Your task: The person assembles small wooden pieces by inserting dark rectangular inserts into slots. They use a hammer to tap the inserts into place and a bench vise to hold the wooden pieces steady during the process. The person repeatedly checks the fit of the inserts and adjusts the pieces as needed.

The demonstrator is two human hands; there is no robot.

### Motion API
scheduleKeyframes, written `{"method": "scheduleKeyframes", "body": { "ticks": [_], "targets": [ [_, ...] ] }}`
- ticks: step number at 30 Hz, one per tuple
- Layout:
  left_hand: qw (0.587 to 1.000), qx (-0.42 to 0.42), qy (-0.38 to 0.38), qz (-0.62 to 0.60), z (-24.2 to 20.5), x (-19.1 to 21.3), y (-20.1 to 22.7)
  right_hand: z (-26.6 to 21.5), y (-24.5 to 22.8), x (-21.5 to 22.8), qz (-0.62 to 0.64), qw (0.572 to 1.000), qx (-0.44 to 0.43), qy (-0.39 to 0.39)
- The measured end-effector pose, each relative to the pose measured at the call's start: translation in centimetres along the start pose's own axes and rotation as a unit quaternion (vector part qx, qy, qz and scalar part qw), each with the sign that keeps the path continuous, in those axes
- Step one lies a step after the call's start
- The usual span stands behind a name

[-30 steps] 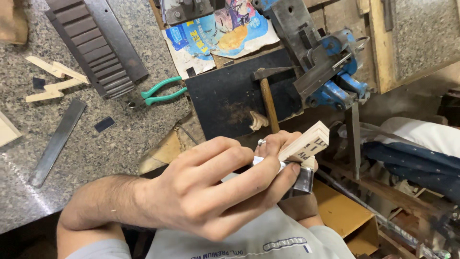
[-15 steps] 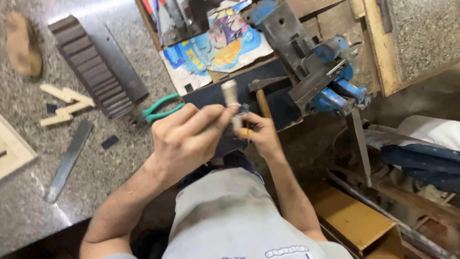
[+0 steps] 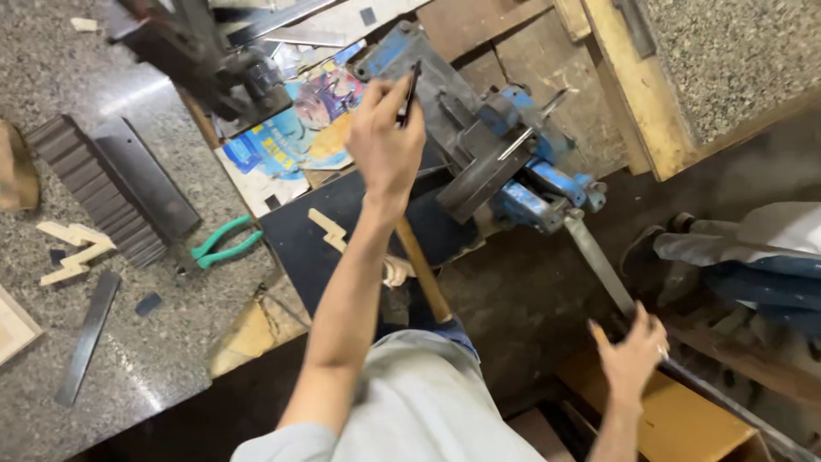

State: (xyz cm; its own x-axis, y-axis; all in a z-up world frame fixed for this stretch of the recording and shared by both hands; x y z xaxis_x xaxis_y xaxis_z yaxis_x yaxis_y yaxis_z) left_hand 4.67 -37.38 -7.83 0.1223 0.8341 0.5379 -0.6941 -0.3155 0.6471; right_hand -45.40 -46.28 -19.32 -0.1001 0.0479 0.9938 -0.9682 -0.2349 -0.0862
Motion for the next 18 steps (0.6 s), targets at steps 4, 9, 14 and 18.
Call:
{"method": "scheduleKeyframes", "body": {
  "ticks": [4,9,14,18],
  "targets": [
    [0.997,0.065,0.006,0.028,0.4,-7.7,-1.6,1.3,13.9,-9.9,0.038,0.951,-0.126,-0.28],
    [0.992,0.028,0.025,0.12,-1.2,-11.4,-1.7,4.6,20.5,-9.0,-0.046,0.958,-0.084,-0.269],
    [0.98,0.076,0.001,0.184,-3.6,-13.8,-2.2,2.6,26.1,-6.3,-0.055,0.925,-0.137,-0.35],
    [0.972,0.06,0.018,0.224,-4.1,-14.2,-2.2,2.7,27.6,-4.9,-0.036,0.915,-0.156,-0.37]
  ]
}}
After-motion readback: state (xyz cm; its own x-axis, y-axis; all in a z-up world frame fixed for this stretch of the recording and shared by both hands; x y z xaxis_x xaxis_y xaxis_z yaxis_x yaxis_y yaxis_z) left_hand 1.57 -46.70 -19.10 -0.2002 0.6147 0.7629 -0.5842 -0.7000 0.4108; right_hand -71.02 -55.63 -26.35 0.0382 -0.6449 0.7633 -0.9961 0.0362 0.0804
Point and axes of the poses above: each hand's wrist, its own z-axis towards the middle knuckle, its own x-axis out of the back of the hand, y = z × x, the point moved 6 cm from there along z, towards the middle knuckle, and after that the axes turned 10 degrees about -x, right-handed, at the moved point
